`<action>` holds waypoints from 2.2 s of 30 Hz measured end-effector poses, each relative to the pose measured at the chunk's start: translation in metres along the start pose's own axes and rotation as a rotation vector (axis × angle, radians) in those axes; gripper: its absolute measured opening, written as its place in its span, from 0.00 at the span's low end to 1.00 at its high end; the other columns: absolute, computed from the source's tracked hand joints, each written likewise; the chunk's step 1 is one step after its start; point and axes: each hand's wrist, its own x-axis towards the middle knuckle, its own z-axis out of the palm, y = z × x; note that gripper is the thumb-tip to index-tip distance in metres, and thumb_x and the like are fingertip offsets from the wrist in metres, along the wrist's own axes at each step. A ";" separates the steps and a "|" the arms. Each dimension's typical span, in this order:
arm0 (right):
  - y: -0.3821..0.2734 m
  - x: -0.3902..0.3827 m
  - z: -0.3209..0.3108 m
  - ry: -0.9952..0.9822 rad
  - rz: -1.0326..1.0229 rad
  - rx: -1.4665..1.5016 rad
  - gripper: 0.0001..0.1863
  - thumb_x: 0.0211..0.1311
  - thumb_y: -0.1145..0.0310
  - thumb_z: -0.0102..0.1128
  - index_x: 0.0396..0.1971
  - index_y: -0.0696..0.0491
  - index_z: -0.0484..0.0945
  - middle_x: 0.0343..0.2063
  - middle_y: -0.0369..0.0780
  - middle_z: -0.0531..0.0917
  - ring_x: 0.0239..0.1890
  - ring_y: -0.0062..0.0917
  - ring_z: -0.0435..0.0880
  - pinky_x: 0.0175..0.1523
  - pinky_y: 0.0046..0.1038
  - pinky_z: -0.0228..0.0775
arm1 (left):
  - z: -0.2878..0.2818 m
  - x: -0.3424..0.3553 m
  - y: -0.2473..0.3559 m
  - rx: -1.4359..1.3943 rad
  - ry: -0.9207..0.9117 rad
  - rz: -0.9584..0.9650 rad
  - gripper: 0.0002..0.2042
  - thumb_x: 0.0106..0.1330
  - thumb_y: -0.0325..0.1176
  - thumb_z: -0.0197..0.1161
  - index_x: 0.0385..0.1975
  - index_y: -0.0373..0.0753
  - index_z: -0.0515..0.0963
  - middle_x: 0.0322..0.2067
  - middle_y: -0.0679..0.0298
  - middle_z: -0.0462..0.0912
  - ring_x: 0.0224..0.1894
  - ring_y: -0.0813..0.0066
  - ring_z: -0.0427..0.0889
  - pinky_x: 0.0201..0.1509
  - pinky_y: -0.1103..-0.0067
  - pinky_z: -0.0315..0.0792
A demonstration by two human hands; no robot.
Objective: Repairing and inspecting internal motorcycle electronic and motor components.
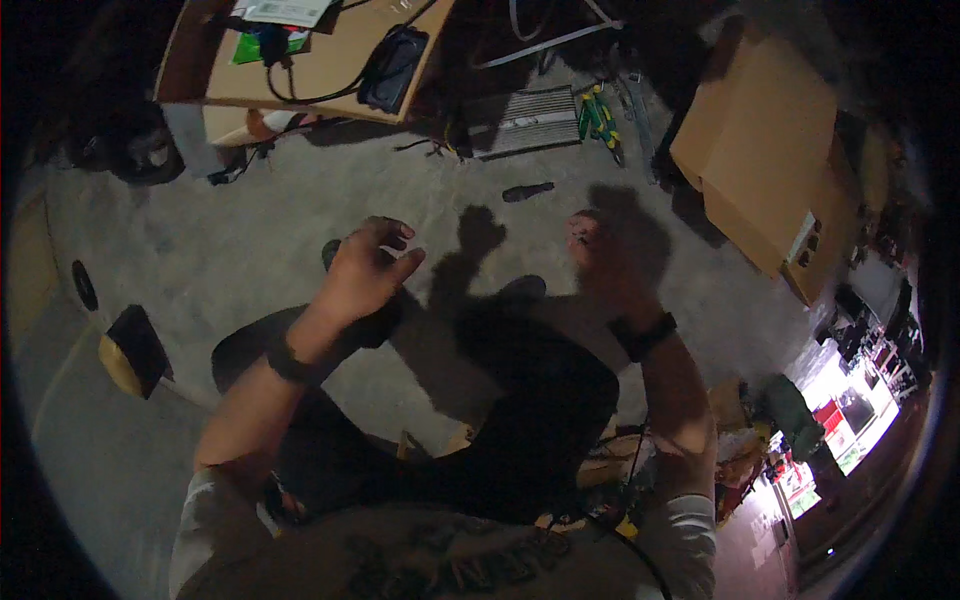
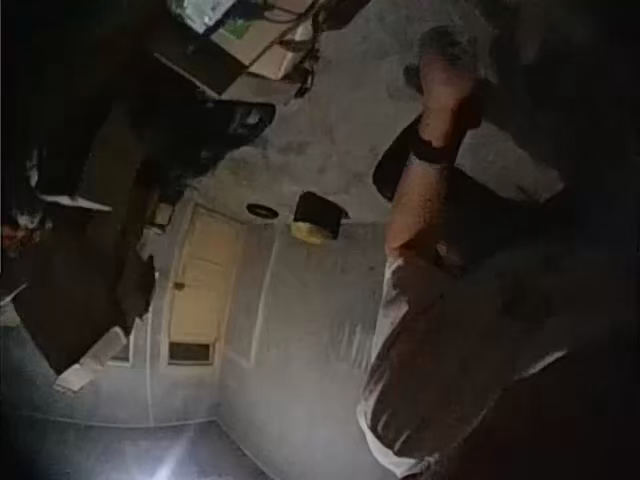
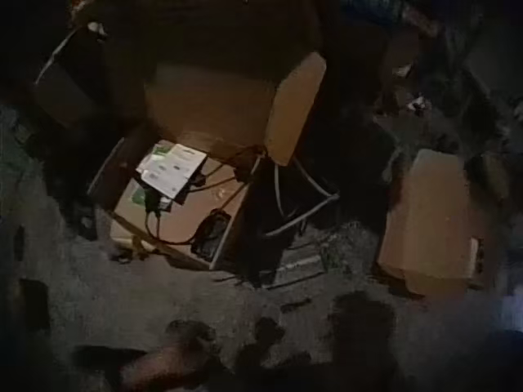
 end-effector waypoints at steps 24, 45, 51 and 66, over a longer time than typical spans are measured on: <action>0.074 0.139 0.131 0.151 -0.521 -0.681 0.21 0.57 0.68 0.54 0.52 0.49 0.78 0.44 0.37 0.78 0.49 0.32 0.77 0.50 0.32 0.75 | 0.084 0.263 -0.091 0.575 0.298 0.651 0.52 0.43 0.38 0.81 0.69 0.33 0.59 0.69 0.43 0.60 0.71 0.43 0.61 0.74 0.60 0.59; -0.040 0.029 -0.050 0.891 -0.246 0.090 0.16 0.65 0.75 0.65 0.50 0.56 0.73 0.45 0.42 0.81 0.50 0.26 0.79 0.54 0.27 0.73 | 0.100 0.268 -0.093 0.640 0.522 0.644 0.40 0.49 0.34 0.74 0.64 0.31 0.65 0.55 0.46 0.75 0.55 0.48 0.76 0.61 0.61 0.72; -0.060 0.044 -0.059 1.034 -0.266 0.174 0.16 0.67 0.76 0.64 0.52 0.57 0.72 0.43 0.42 0.83 0.42 0.22 0.82 0.48 0.23 0.75 | 0.102 0.272 -0.093 0.625 0.545 0.708 0.43 0.45 0.34 0.77 0.65 0.32 0.64 0.57 0.47 0.74 0.57 0.48 0.75 0.63 0.61 0.71; -0.066 0.073 -0.061 0.964 -0.319 0.125 0.16 0.67 0.75 0.65 0.51 0.57 0.73 0.41 0.41 0.83 0.40 0.20 0.82 0.45 0.23 0.76 | 0.100 0.275 -0.100 0.684 0.580 0.719 0.48 0.39 0.38 0.82 0.65 0.36 0.66 0.59 0.49 0.73 0.60 0.49 0.73 0.64 0.63 0.71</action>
